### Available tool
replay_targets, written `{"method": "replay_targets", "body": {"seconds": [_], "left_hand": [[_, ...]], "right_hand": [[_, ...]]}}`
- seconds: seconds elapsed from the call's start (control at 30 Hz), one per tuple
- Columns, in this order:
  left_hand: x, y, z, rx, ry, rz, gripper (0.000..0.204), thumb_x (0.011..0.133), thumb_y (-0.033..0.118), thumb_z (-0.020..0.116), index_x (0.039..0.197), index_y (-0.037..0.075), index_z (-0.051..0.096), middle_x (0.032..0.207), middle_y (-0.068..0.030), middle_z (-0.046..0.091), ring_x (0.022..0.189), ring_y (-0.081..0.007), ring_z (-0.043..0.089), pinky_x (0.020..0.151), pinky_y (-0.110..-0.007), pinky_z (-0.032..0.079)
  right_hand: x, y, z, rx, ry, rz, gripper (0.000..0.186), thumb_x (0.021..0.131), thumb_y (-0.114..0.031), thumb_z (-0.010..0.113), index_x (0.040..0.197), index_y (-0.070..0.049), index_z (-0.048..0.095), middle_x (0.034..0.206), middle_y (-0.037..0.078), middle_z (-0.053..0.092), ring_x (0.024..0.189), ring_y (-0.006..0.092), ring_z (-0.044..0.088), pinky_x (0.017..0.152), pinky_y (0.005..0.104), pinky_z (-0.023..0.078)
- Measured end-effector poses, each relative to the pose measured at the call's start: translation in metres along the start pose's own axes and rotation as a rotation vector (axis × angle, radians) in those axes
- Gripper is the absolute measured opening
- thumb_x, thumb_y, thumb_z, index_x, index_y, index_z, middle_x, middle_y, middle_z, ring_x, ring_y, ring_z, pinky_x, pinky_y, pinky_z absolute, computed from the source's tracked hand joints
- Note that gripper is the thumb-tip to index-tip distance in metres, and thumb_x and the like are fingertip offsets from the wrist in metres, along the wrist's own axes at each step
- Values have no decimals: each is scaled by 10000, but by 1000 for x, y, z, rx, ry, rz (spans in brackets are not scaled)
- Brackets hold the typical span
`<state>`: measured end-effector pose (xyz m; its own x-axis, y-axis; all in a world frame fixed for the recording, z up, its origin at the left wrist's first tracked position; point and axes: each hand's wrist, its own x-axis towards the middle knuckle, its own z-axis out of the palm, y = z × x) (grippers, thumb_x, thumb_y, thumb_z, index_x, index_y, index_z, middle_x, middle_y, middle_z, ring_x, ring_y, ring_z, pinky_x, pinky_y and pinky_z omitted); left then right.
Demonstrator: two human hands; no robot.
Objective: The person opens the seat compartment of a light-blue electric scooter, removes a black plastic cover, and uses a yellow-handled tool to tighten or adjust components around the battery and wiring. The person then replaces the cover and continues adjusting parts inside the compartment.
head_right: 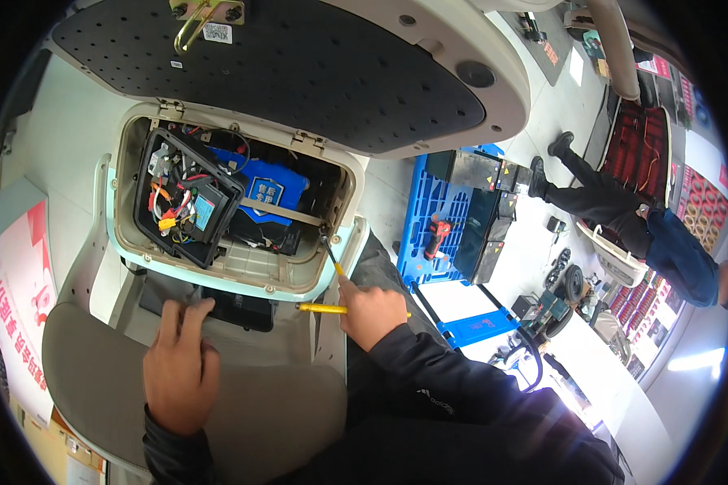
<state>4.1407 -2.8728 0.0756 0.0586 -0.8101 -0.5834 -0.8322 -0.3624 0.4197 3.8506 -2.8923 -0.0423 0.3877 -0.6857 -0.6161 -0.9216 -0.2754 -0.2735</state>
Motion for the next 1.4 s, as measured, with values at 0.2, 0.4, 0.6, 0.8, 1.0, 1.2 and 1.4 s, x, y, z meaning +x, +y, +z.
{"method": "replay_targets", "body": {"seconds": [0.2, 0.4, 0.6, 0.8, 1.0, 1.2, 1.4], "left_hand": [[-6, 2, 14, -22, -68, 45, 405, 863, 53, 659, 1267, 54, 648, 1042, -111, 561, 922, -315, 660, 660, -433, 559], [0, 6, 16, -100, -82, -7, 337, 923, 57, 622, 1260, 57, 640, 1026, -157, 605, 902, -385, 665, 704, -489, 537], [5, -2, 21, -91, -65, -14, 261, 935, 71, 616, 1195, 60, 641, 981, -153, 625, 825, -401, 671, 671, -504, 527], [8, -5, 27, -148, -166, -54, 183, 943, 79, 603, 1123, 76, 637, 974, -147, 685, 764, -417, 672, 669, -510, 530], [11, -8, 44, -217, -241, -66, 172, 959, 92, 607, 1127, 78, 638, 968, -161, 719, 783, -416, 684, 678, -508, 530], [22, -39, 117, -488, -272, -135, 193, 956, 107, 636, 1147, 80, 642, 932, -149, 711, 809, -386, 701, 713, -500, 551], [57, -41, 187, -268, -80, 78, 502, 915, 73, 694, 1404, 154, 611, 1292, -111, 650, 1140, -340, 649, 873, -441, 573]], "right_hand": [[9, -17, -10, -127, -86, -11, 413, 877, -192, 708, 1276, -87, 731, 724, 92, 726, 590, 302, 712, 534, 435, 551], [18, -18, -8, -172, -109, -36, 373, 888, -200, 714, 1249, -111, 752, 676, 103, 695, 568, 320, 685, 527, 446, 524], [36, -2, -27, -130, -112, -27, 265, 870, -198, 716, 1125, -155, 776, 674, 132, 687, 598, 346, 690, 561, 479, 530], [53, 20, -40, -25, -140, -27, 65, 843, -177, 711, 901, -167, 739, 660, 133, 676, 634, 374, 690, 591, 512, 529], [41, 14, -32, -104, -197, -99, 379, 860, -197, 726, 1234, -147, 757, 675, 142, 688, 597, 350, 695, 559, 457, 537], [32, -13, -14, -41, -293, -46, 495, 920, -230, 686, 1393, -87, 666, 722, 164, 713, 665, 360, 735, 600, 454, 573], [14, -24, 44, 1363, -56, 616, 406, 1086, -226, 550, 1461, -79, 605, 677, 31, 576, 502, 214, 502, 514, 406, 432]]}}
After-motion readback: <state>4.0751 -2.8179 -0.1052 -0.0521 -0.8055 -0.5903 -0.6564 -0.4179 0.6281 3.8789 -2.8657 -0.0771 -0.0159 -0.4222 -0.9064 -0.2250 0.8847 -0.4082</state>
